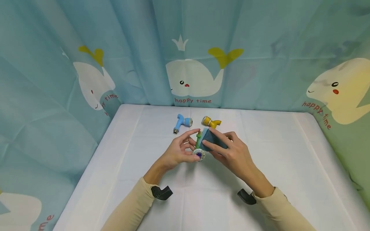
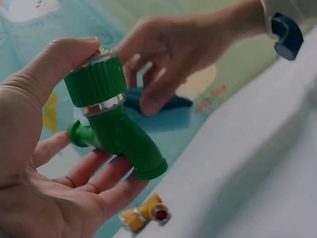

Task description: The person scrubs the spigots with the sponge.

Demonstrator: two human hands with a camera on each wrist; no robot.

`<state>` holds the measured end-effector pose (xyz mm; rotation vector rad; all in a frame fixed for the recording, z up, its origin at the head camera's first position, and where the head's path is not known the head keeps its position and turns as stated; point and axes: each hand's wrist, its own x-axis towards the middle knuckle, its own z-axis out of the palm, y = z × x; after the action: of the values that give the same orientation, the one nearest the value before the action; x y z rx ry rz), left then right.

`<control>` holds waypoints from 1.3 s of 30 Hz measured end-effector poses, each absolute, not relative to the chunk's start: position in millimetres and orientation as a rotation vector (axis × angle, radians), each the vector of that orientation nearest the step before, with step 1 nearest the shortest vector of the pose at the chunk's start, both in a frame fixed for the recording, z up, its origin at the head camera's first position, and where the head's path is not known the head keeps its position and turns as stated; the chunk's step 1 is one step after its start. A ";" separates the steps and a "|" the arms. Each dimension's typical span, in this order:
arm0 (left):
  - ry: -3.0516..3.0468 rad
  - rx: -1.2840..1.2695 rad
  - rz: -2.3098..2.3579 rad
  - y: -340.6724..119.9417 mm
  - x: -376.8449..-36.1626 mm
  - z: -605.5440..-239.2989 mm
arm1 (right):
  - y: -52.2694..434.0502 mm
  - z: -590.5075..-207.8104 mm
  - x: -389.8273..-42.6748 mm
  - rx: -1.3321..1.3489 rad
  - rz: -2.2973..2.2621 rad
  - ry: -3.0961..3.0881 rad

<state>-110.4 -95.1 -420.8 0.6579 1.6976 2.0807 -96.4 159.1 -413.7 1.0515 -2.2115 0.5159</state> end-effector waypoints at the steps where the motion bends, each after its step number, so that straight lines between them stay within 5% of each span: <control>1: 1.703 0.654 2.089 -95.2 -110.7 -420.6 | 159.4 -413.8 -97.2 1.050 0.510 -2.199; 11: 1.619 0.748 2.161 -97.4 -109.8 -419.5 | 168.5 -424.7 -99.5 1.029 0.637 -2.220; 28: 2.414 1.172 1.690 -85.1 -102.5 -409.2 | 183.1 -421.9 -98.2 1.025 1.485 -2.525; 39: 2.499 1.245 1.590 -84.4 -102.2 -415.0 | 187.8 -417.0 -104.1 1.105 1.434 -2.643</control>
<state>-102.2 -84.4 -415.0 1.2448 2.4995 1.5904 -104.1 187.8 -417.0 1.1052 -2.6433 1.4343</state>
